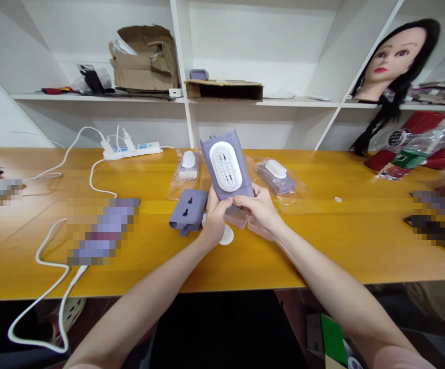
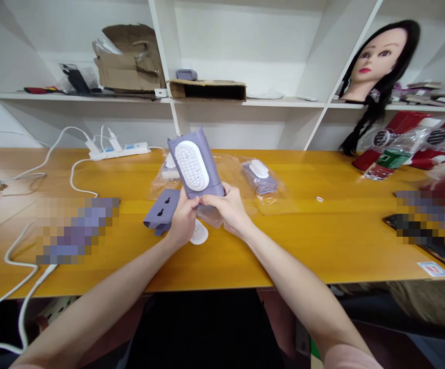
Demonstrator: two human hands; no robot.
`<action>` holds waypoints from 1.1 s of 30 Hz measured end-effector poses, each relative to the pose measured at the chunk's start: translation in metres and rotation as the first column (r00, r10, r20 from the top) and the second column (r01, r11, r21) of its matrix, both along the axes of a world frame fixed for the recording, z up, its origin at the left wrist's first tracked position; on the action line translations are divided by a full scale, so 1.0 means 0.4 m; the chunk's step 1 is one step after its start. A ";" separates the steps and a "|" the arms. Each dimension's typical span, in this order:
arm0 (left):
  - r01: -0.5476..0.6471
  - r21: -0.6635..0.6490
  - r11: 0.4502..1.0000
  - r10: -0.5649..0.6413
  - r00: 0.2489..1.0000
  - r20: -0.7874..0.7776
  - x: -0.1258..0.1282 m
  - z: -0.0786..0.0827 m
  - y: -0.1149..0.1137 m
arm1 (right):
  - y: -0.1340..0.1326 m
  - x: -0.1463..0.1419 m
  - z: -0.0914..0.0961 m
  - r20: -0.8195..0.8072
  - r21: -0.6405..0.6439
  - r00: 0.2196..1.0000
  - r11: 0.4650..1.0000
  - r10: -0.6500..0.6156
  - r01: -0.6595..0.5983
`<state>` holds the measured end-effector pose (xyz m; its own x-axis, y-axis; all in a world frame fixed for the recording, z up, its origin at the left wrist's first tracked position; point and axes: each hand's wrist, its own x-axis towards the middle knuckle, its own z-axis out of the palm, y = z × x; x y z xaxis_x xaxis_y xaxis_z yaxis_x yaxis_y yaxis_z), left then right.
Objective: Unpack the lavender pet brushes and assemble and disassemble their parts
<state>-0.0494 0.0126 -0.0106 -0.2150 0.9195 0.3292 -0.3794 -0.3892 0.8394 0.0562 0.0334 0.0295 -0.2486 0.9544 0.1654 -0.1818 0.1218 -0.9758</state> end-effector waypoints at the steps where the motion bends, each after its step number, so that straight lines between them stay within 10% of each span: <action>1: 0.029 -0.005 1.000 -0.029 1.000 -0.006 -0.004 0.004 0.003 | 0.001 0.002 0.002 -0.009 -0.007 1.000 1.000 0.001 -0.001; 12: 0.172 -0.183 0.968 -0.162 0.984 0.068 -0.019 0.033 0.005 | 0.015 0.013 -0.010 0.073 0.056 0.997 0.998 0.034 -0.038; 22: 0.162 -0.288 0.944 -0.130 0.983 0.130 -0.033 0.044 0.016 | 0.028 0.033 -0.016 0.484 0.449 0.815 0.890 -0.319 0.081; 33: 0.214 -0.224 0.951 -0.216 0.976 0.017 -0.028 0.054 -0.001 | 0.032 0.033 -0.001 0.101 0.232 0.990 0.965 0.098 -0.120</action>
<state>-0.0606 0.0122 0.0112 -0.0025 0.9937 0.1116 -0.4268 -0.1020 0.8986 0.0694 0.0460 0.0290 -0.3726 0.8567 0.3566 -0.1217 0.3358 -0.9340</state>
